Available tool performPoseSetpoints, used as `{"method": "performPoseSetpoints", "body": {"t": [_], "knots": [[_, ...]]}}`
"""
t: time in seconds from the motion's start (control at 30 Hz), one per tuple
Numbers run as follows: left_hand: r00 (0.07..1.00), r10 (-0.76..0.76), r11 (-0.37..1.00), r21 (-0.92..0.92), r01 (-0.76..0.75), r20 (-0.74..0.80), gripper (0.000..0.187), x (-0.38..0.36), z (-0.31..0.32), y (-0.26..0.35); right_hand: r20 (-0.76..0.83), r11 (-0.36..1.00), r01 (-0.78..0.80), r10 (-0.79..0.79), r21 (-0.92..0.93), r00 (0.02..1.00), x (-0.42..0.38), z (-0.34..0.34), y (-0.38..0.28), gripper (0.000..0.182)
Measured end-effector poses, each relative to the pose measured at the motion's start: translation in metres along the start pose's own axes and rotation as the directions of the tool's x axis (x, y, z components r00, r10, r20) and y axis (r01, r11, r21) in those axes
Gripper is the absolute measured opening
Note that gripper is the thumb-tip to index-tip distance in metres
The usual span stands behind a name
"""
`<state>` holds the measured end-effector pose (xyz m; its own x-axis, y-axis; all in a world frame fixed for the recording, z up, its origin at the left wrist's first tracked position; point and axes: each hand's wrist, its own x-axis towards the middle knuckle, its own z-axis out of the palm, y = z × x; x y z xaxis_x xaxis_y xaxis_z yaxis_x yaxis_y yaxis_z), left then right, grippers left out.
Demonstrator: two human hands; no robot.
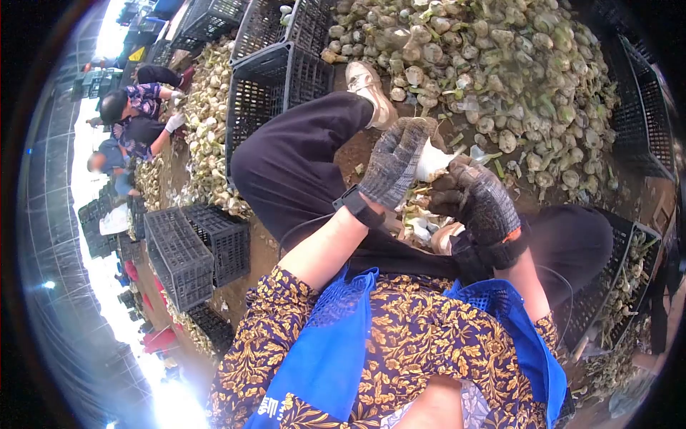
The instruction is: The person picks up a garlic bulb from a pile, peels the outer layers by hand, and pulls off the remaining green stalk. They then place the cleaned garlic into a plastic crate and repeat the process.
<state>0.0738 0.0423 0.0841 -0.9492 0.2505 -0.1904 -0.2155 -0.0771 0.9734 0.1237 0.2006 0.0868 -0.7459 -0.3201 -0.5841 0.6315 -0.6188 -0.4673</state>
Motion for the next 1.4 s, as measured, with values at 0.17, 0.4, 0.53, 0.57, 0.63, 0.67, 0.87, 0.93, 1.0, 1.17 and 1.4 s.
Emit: {"method": "performPoseSetpoints", "body": {"t": [0.17, 0.4, 0.53, 0.57, 0.63, 0.67, 0.87, 0.93, 1.0, 1.17, 1.4], "knots": [[0.996, 0.093, 0.982, 0.162, -0.093, 0.009, 0.026, -0.002, 0.001, 0.004, -0.057, 0.832, 0.261, -0.33, -0.489, 0.942, -0.009, 0.012, -0.005, 0.033], [0.98, 0.187, 0.953, 0.229, -0.199, 0.073, 0.027, -0.002, -0.004, -0.002, 0.39, 0.086, 0.561, -0.632, -0.823, 0.67, -0.001, 0.004, -0.006, 0.019], [0.989, -0.052, 0.996, -0.08, 0.041, -0.142, 0.027, 0.009, -0.004, -0.016, 0.372, 0.12, 0.504, -0.535, -0.855, 0.759, -0.019, 0.009, -0.004, 0.012], [0.982, -0.162, 0.957, -0.257, 0.134, -0.094, 0.027, 0.013, -0.007, -0.014, 0.335, 0.215, 0.46, -0.44, -0.862, 0.833, -0.026, 0.011, -0.001, 0.01], [0.965, -0.261, 0.878, -0.422, 0.225, -0.028, 0.027, 0.015, -0.006, -0.007, 0.382, 0.336, 0.5, -0.36, -0.799, 0.851, -0.029, 0.004, 0.009, 0.012], [0.955, -0.26, 0.916, -0.347, 0.199, -0.139, 0.026, 0.014, -0.003, 0.0, 0.481, 0.215, 0.562, -0.331, -0.799, 0.812, -0.031, 0.003, 0.01, 0.014], [0.969, 0.102, 0.995, 0.039, -0.095, -0.226, 0.025, 0.01, 0.001, -0.016, -0.049, 0.807, 0.232, -0.306, -0.544, 0.951, 0.002, -0.001, 0.017, 0.026], [0.965, 0.178, 0.96, 0.248, -0.128, -0.192, 0.026, 0.007, 0.003, -0.01, -0.121, 0.918, 0.205, -0.258, -0.339, 0.958, 0.007, 0.015, 0.021, 0.029], [0.947, 0.243, 0.95, 0.25, -0.188, -0.209, 0.026, 0.008, 0.007, -0.019, -0.146, 0.983, 0.156, -0.169, -0.097, 0.975, 0.014, 0.019, 0.024, 0.038], [0.925, 0.32, 0.919, 0.304, -0.251, -0.204, 0.027, 0.011, -0.005, -0.045, -0.098, 0.98, 0.199, -0.2, -0.018, 0.975, 0.017, 0.017, 0.033, 0.035], [0.952, 0.208, 0.923, 0.367, -0.114, -0.225, 0.023, 0.013, -0.001, -0.04, -0.043, 0.976, 0.106, -0.1, 0.188, 0.994, 0.016, 0.014, 0.029, 0.03]]}}
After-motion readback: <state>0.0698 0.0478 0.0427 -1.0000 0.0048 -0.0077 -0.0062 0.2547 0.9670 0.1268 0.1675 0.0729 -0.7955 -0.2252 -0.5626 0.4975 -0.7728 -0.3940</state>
